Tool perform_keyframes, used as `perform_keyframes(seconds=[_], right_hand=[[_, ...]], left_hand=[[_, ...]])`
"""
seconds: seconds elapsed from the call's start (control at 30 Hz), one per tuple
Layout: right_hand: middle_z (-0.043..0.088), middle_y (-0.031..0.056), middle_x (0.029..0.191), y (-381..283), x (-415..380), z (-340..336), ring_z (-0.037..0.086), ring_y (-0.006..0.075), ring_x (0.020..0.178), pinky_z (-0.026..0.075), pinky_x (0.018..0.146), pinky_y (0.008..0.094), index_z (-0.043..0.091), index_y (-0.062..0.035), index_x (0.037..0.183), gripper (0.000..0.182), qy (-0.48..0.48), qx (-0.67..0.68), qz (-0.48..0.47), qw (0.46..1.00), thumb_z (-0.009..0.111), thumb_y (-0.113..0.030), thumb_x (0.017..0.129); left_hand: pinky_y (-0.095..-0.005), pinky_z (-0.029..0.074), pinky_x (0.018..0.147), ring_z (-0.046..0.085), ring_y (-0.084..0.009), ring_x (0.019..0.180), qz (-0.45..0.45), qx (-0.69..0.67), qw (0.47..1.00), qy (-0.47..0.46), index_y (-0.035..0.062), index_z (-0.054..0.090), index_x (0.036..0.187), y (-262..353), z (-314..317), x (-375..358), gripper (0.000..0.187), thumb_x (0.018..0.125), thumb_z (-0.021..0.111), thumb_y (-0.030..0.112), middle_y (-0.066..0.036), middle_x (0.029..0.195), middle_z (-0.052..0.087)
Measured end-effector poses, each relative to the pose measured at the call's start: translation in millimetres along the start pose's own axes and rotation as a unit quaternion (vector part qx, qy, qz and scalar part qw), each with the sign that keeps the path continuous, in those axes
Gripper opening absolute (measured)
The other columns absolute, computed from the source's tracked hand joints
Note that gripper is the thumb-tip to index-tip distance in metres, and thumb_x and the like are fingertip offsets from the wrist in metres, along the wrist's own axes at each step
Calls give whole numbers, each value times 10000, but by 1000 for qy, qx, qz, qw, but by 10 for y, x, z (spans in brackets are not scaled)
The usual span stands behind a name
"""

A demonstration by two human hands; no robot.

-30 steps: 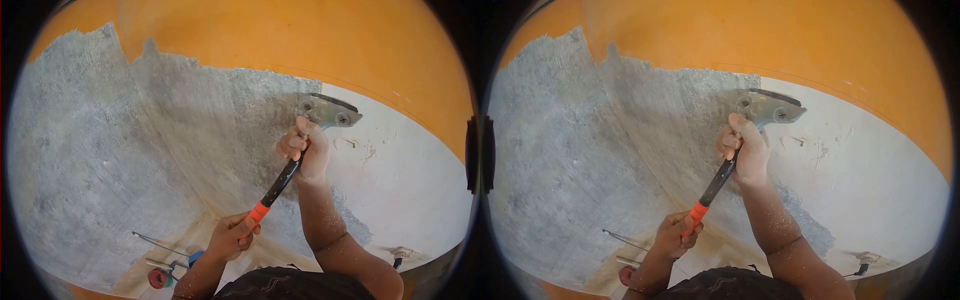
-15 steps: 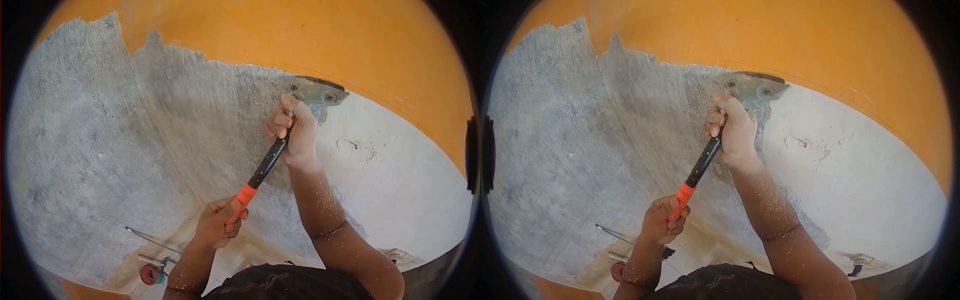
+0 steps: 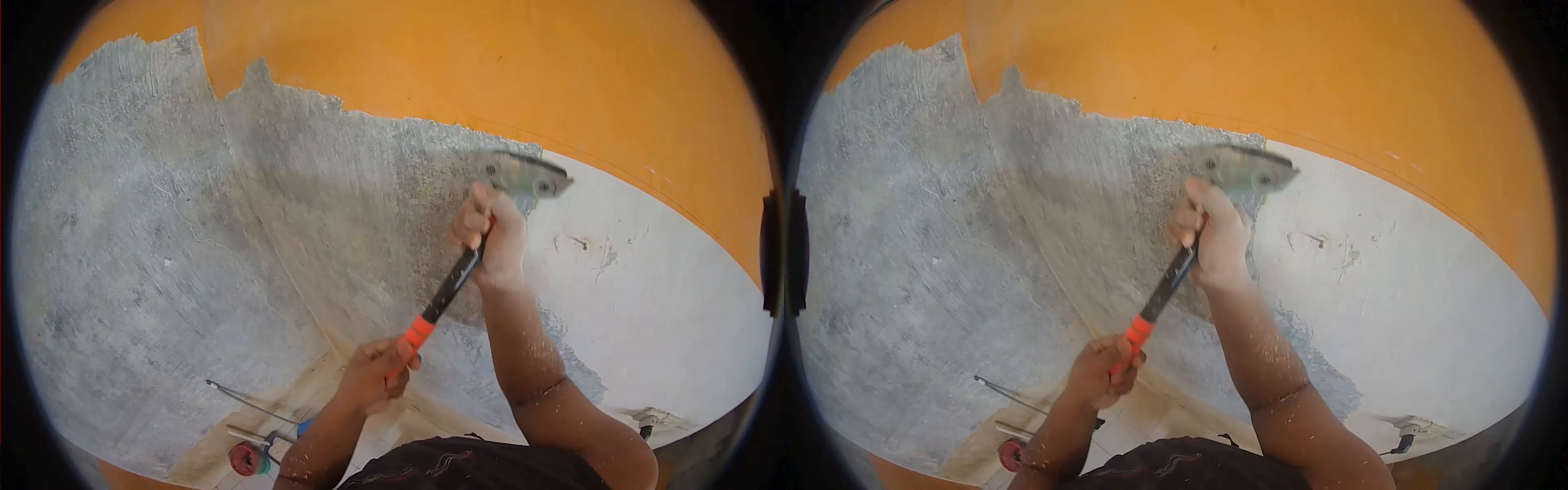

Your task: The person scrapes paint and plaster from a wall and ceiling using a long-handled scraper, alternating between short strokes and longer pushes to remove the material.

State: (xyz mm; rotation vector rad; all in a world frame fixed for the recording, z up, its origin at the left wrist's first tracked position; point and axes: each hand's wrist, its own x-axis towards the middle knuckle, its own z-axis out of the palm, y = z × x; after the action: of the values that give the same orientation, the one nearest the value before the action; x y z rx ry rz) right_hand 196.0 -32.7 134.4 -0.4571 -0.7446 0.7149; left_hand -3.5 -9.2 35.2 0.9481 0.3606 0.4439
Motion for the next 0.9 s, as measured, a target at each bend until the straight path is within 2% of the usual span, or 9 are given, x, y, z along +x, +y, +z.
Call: perform_keyframes(seconds=[0.03, 0.07, 0.2, 0.27, 0.4, 0.47, 0.73, 0.8, 0.9], right_hand=[[294, -58, 443, -11, 33, 40, 280, 74, 356, 284, 423, 254, 312, -189, 562, 321, 21, -25, -3, 999, 483, -230, 830], [294, -58, 443, -23, 26, 82, 280, 74, 356, 284, 423, 254, 312, -189, 562, 321, 26, -25, -1, 999, 483, -230, 830], [288, -56, 443, 4, -63, 95, 268, 76, 351, 286, 421, 259, 301, -191, 569, 318, 49, -7, -3, 999, 472, -230, 834], [299, -55, 458, 64, -101, -72, 287, 74, 360, 292, 420, 257, 314, -187, 591, 298, 15, -24, -2, 1000, 471, -224, 841], [293, -55, 457, -67, 27, 99, 294, 75, 364, 291, 419, 251, 319, -184, 593, 292, 34, -27, -2, 999, 474, -225, 838], [337, -17, 493, -121, 75, 153, 341, 104, 385, 329, 416, 274, 395, -113, 653, 198, 24, 22, -19, 999, 528, -160, 791], [313, -61, 462, -79, -11, 76, 305, 74, 369, 305, 435, 250, 340, -171, 600, 289, 61, -53, -10, 997, 485, -233, 842], [318, -58, 465, -117, 79, 76, 320, 72, 388, 311, 452, 254, 342, -171, 601, 294, 8, -38, -26, 999, 488, -245, 846], [330, -58, 478, 5, -45, -102, 334, 72, 402, 317, 462, 251, 336, -170, 600, 303, 37, -36, -6, 999, 498, -253, 842]], left_hand=[[-176, 255, 357, 344, -21, 402, 9, 6, 1000, -25, -7, 546, 798, 5, -49, 45, 277, 883, 542, 256, 6, 577, 464], [-166, 287, 346, 379, -37, 423, -8, -21, 998, -54, -1, 520, 876, 75, -92, 65, 264, 883, 529, 262, -65, 749, 538], [-168, 282, 344, 374, -34, 423, 18, 18, 999, -23, 3, 516, 864, 14, -22, -19, 253, 886, 523, 254, -62, 748, 538], [-188, 235, 358, 328, -25, 385, -12, 1, 1000, 17, 4, 544, 768, -87, 21, -27, 294, 883, 540, 274, 34, 476, 380], [-185, 230, 357, 330, -32, 385, 21, 12, 1000, -14, 8, 544, 765, 89, 6, 67, 285, 885, 538, 266, 30, 486, 388], [-187, 223, 353, 323, -34, 380, 24, 11, 1000, -13, 9, 542, 762, 122, 52, 41, 287, 884, 537, 268, 30, 485, 386], [-190, 224, 351, 311, -32, 363, -13, 7, 1000, -12, 10, 537, 744, -62, -93, 221, 289, 881, 540, 265, 34, 487, 390], [-170, 276, 357, 356, -29, 407, 51, 70, 995, -49, 8, 556, 891, 17, -111, 286, 270, 874, 543, 278, -30, 690, 534], [-176, 294, 376, 361, -25, 414, 125, 211, 969, -1, 12, 566, 886, -243, -201, 355, 260, 872, 548, 272, -5, 639, 521]])
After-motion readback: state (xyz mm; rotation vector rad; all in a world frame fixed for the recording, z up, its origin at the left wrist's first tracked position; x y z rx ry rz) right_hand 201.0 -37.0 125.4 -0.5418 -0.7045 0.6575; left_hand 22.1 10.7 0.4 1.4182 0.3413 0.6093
